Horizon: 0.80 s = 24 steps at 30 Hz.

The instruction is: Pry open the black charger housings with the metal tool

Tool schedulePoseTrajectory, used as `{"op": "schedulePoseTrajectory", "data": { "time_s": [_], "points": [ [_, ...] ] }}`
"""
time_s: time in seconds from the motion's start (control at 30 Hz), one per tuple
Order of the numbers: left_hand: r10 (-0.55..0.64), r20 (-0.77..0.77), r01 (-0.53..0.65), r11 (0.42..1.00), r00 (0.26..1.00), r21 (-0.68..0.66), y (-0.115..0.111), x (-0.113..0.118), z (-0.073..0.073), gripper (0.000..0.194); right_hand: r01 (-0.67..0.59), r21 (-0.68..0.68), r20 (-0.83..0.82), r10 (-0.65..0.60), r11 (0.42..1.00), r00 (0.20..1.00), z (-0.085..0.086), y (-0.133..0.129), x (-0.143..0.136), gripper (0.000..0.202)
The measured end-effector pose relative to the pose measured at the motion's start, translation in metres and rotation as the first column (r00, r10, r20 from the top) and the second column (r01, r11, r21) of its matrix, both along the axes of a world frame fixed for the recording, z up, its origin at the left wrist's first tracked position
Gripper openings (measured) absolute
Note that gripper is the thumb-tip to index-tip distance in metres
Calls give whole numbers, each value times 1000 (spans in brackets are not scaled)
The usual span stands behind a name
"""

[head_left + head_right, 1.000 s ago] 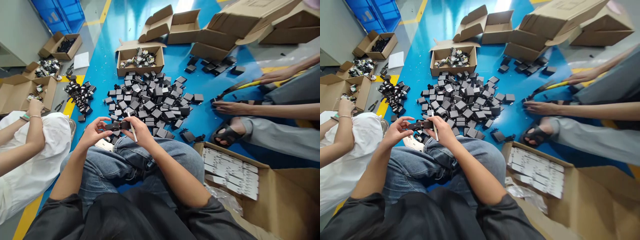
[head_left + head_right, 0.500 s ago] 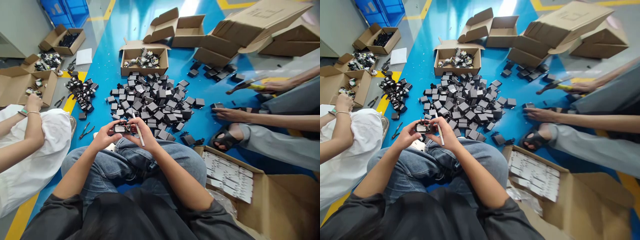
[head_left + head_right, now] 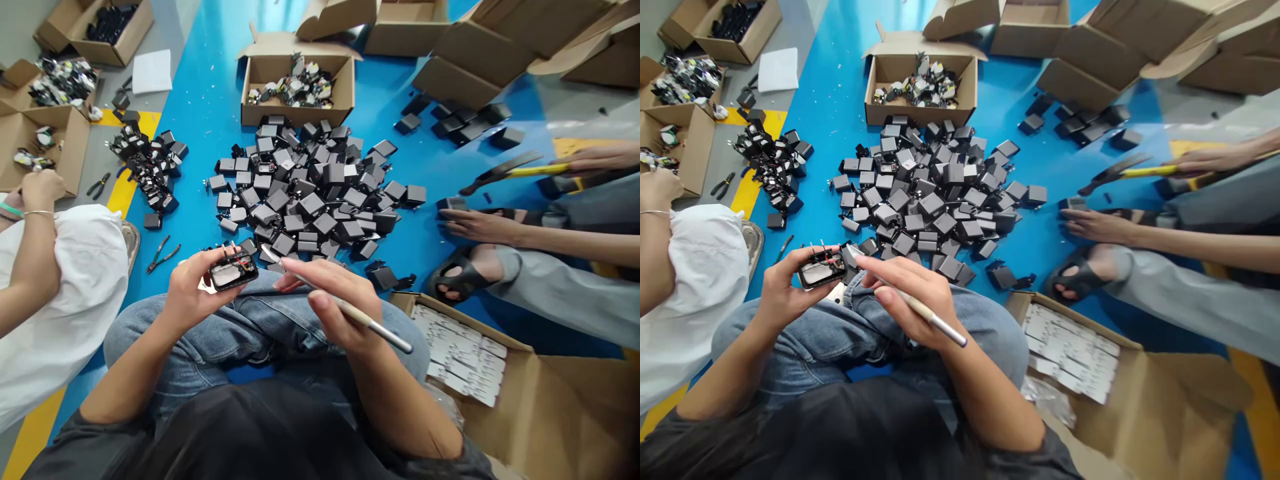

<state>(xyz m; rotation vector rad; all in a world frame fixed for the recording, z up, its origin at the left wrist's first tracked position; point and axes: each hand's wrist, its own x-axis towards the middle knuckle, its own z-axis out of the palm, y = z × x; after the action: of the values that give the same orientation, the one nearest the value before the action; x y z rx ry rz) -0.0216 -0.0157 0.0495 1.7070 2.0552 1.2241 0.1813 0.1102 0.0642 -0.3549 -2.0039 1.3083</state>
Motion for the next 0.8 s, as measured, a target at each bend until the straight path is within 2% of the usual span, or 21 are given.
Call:
{"op": "schedulePoseTrajectory", "data": {
  "time_s": [0.07, 0.17, 0.23, 0.57, 0.8],
  "points": [
    [-4, -64, 6, 999, 998, 33, 0, 0, 1, 42, 12, 0, 30, -12, 1000, 999, 2, -2, 1, 27],
    [-17, -122, 28, 996, 992, 85, 1, 0, 2, 39, 95, -97, 86, -86, 991, 993, 2, -4, 1, 19],
    [-25, -138, 39, 995, 990, 97, 2, -1, 3, 38, 125, -107, 110, -113, 986, 988, 3, -6, 1, 13],
    [-44, -202, 56, 997, 978, 54, 2, 1, 2, 35, 174, 41, 201, -179, 984, 963, 7, -11, -3, 21],
    [-37, -252, 47, 998, 967, 32, 2, 0, -1, 35, 106, 161, 252, -144, 981, 957, 6, -9, -5, 17]
  ]
}}
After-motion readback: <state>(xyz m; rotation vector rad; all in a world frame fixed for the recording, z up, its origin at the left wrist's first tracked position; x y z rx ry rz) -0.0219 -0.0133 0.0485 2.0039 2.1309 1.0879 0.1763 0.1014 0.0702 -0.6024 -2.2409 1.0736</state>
